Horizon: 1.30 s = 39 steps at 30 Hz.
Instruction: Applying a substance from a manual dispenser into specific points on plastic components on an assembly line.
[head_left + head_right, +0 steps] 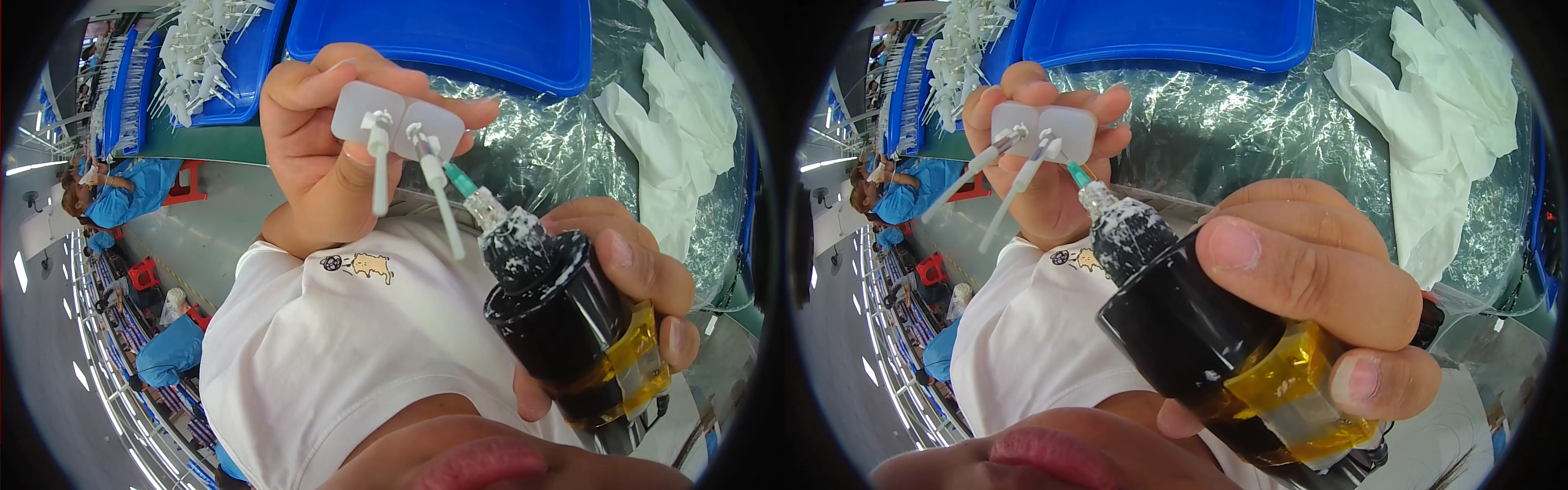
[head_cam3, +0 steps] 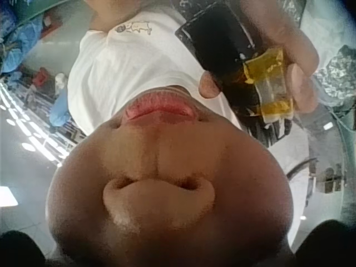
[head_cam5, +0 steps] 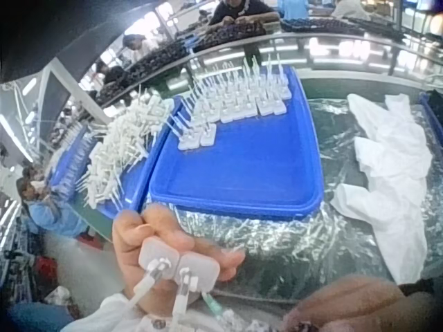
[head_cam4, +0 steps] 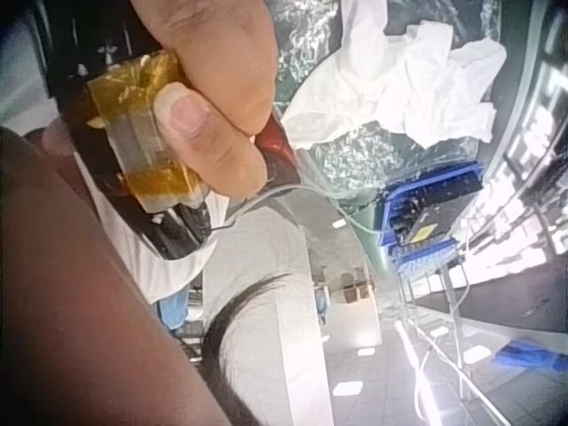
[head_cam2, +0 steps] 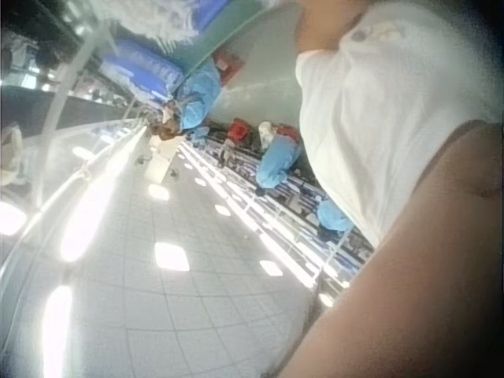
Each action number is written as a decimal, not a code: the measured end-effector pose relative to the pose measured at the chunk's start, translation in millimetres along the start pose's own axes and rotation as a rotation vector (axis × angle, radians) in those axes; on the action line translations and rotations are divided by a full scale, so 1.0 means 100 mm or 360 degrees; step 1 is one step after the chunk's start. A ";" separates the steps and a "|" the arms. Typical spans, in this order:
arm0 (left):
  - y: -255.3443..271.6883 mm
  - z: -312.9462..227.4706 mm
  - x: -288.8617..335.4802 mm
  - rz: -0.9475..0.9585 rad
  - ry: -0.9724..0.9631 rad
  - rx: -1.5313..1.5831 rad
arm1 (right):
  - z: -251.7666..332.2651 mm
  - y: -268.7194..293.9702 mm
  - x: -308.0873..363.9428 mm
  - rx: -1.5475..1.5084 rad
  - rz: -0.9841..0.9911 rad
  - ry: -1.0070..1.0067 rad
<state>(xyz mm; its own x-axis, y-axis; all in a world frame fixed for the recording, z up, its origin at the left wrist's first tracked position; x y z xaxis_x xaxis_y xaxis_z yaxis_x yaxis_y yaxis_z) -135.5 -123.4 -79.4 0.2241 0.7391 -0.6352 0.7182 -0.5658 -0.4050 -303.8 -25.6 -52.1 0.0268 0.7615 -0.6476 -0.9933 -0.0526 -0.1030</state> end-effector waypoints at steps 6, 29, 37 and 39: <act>0.01 0.01 -0.01 0.0031 0.0068 0.0075 | 0.01 -0.01 0.01 0.0079 -0.0016 -0.0122; -0.04 0.03 -0.02 -0.0010 0.0042 0.0210 | -0.01 0.03 0.02 -0.0003 0.0061 -0.0026; 0.00 0.05 -0.04 0.0025 0.0097 0.0280 | -0.02 0.02 0.00 -0.0145 -0.0035 -0.0057; 0.03 0.02 -0.01 -0.0018 0.0072 0.0028 | -0.02 0.04 -0.01 -0.0315 -0.0044 -0.0164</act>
<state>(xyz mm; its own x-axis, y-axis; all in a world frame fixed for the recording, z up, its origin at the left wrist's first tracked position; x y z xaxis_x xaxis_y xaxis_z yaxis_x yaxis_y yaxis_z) -134.9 -126.5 -81.6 0.2459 0.7611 -0.6002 0.7094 -0.5632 -0.4237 -307.1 -28.2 -53.5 0.0320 0.8258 -0.5630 -0.9506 -0.1489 -0.2724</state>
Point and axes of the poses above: each hand's wrist, its own x-axis away from the middle knuckle, its own y-axis out of the back of the hand, z = x × y, the point moved 5 cm from there along -x, towards the middle knuckle, and after that the axes turned 8 degrees about -y, right-handed, at the moved point
